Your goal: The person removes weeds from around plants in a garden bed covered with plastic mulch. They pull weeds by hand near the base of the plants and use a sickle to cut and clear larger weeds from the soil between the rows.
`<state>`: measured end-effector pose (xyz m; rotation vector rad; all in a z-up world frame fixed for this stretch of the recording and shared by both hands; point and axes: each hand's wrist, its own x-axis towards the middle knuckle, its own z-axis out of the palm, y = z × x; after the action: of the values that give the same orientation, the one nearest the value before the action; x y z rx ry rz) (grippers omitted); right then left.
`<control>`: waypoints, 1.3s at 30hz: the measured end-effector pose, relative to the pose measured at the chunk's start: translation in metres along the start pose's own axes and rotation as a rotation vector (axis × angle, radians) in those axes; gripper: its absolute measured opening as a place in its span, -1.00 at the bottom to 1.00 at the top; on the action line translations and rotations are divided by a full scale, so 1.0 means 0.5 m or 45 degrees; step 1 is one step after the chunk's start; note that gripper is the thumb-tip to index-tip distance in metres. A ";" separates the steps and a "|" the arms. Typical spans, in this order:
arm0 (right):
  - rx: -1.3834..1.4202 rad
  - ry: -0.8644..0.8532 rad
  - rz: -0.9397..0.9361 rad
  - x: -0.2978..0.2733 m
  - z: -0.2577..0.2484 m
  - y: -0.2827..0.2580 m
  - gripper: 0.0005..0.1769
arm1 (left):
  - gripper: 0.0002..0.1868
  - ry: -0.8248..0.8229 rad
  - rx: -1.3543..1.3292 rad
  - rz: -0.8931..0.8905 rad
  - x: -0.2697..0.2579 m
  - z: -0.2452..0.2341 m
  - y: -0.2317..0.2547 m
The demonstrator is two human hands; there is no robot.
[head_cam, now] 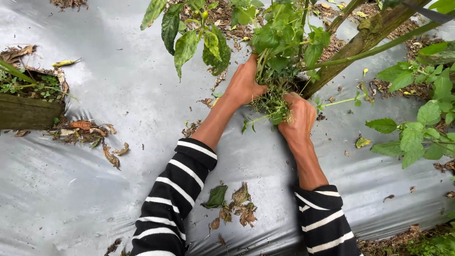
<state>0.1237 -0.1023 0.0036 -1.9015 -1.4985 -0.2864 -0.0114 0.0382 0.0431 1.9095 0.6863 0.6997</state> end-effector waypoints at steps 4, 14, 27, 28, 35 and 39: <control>0.014 0.082 0.089 -0.019 -0.024 -0.026 -0.68 | -0.15 0.074 -0.028 0.005 -0.006 0.005 -0.003; -0.463 -0.365 0.054 0.064 -0.011 0.005 -0.32 | -0.17 0.055 0.080 -0.039 -0.025 -0.007 0.031; -1.335 -0.750 0.020 0.128 0.188 0.238 -0.31 | -0.14 0.056 0.015 0.025 -0.017 -0.001 0.007; -1.283 -0.733 0.087 0.123 0.181 0.221 -0.40 | -0.14 0.051 0.028 0.018 -0.019 -0.001 0.009; -0.929 -0.467 0.040 0.091 0.163 0.225 -0.73 | -0.09 0.037 0.050 0.034 -0.006 0.002 -0.012; -0.648 -0.393 -0.074 0.083 0.059 0.149 -0.76 | -0.09 0.108 0.066 0.064 0.009 0.016 -0.042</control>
<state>0.1984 -0.0588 -0.0232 -2.3874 -1.8134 -0.4507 -0.0060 0.0450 0.0217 1.9595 0.7174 0.8055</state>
